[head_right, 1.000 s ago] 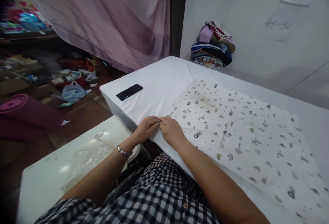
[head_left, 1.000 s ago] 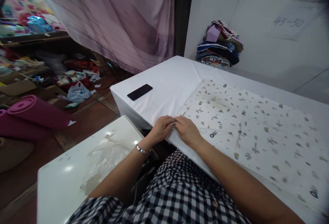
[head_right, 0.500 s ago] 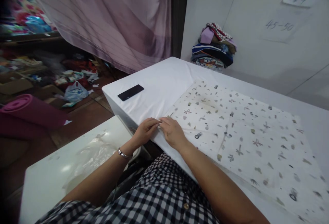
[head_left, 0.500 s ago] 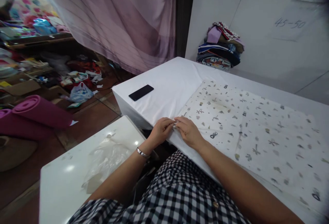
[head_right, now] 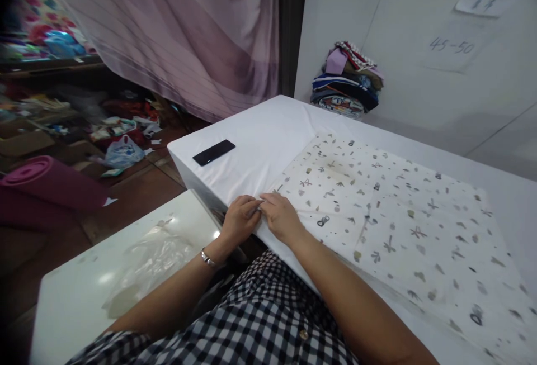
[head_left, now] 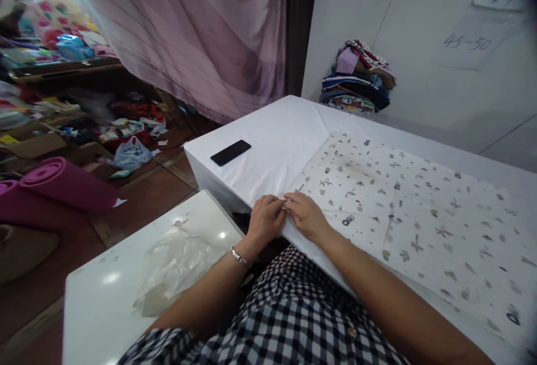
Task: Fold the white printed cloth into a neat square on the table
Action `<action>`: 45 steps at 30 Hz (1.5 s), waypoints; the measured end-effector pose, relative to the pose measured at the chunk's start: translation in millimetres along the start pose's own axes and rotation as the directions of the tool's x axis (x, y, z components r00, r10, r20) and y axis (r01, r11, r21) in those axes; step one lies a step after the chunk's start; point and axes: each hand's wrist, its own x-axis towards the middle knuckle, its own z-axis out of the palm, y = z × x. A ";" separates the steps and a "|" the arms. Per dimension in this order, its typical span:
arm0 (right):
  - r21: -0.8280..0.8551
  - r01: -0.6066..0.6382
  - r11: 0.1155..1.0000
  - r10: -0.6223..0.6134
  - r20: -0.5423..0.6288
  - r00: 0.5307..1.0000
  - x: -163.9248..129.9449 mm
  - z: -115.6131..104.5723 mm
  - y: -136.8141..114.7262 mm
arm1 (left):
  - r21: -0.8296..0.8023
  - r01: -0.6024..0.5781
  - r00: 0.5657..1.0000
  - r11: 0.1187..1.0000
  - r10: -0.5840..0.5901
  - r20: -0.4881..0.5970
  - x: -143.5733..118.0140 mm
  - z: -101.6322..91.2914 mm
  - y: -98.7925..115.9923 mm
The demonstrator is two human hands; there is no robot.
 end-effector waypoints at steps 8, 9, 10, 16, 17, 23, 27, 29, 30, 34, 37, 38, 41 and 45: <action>-0.237 0.007 0.972 -0.001 0.028 1.000 -33.2 -22.2 -4.1 | -0.064 0.079 0.993 0.995 -0.084 -0.080 -1.7 5.7 -3.0; -0.269 0.007 0.963 0.000 0.025 1.000 -38.6 -25.0 -3.9 | -0.068 0.081 0.993 0.994 -0.086 -0.082 -1.8 6.7 -3.9; -0.297 0.008 0.955 -0.001 0.022 1.000 -43.5 -27.4 -3.6 | -0.072 0.081 0.993 0.994 -0.087 -0.084 -1.8 7.5 -4.5; -0.368 0.001 0.930 0.006 0.018 1.000 -61.8 -38.5 -0.4 | -0.101 0.041 0.995 0.994 -0.050 -0.085 -0.5 7.8 -7.3; -0.375 -0.002 0.927 0.009 0.017 1.000 -62.8 -40.8 0.3 | -0.101 0.025 0.997 0.995 -0.033 -0.074 0.0 7.2 -8.4; -0.395 -0.037 0.918 0.065 0.058 0.996 -60.8 -56.8 7.9 | -0.108 -0.074 0.996 0.991 0.078 0.030 5.1 0.1 -14.6; -0.377 -0.027 0.926 0.065 0.089 0.994 -60.0 -59.8 14.4 | -0.101 -0.055 0.994 0.993 0.064 0.091 8.9 -4.7 -13.4; -0.352 -0.007 0.936 0.048 0.107 0.993 -61.5 -58.1 16.8 | -0.089 -0.040 0.993 0.995 0.050 0.108 10.0 -5.8 -12.5; -0.342 0.000 0.940 0.042 0.116 0.992 -62.5 -57.1 17.5 | -0.083 -0.039 0.993 0.996 0.048 0.111 10.5 -6.1 -12.2; -0.334 -0.011 0.943 0.060 0.138 0.989 -63.7 -57.2 15.7 | -0.075 -0.040 0.992 0.996 0.049 0.118 11.7 -6.7 -11.6; -0.312 -0.012 0.950 0.072 0.181 0.981 -61.5 -61.2 11.0 | -0.080 -0.033 0.991 0.996 0.044 0.128 12.4 -7.5 -10.7; -0.305 -0.009 0.952 0.072 0.194 0.978 -60.6 -62.5 9.6 | -0.082 -0.032 0.991 0.996 0.042 0.129 12.6 -7.8 -10.3; -0.306 -0.012 0.952 0.080 0.212 0.974 -59.0 -63.9 7.3 | -0.081 -0.031 0.991 0.996 0.041 0.125 12.5 -8.5 -9.4; -0.311 -0.048 0.949 0.123 0.228 0.966 -57.4 -62.2 7.8 | -0.080 -0.033 0.991 0.996 0.043 0.124 12.6 -9.1 -8.6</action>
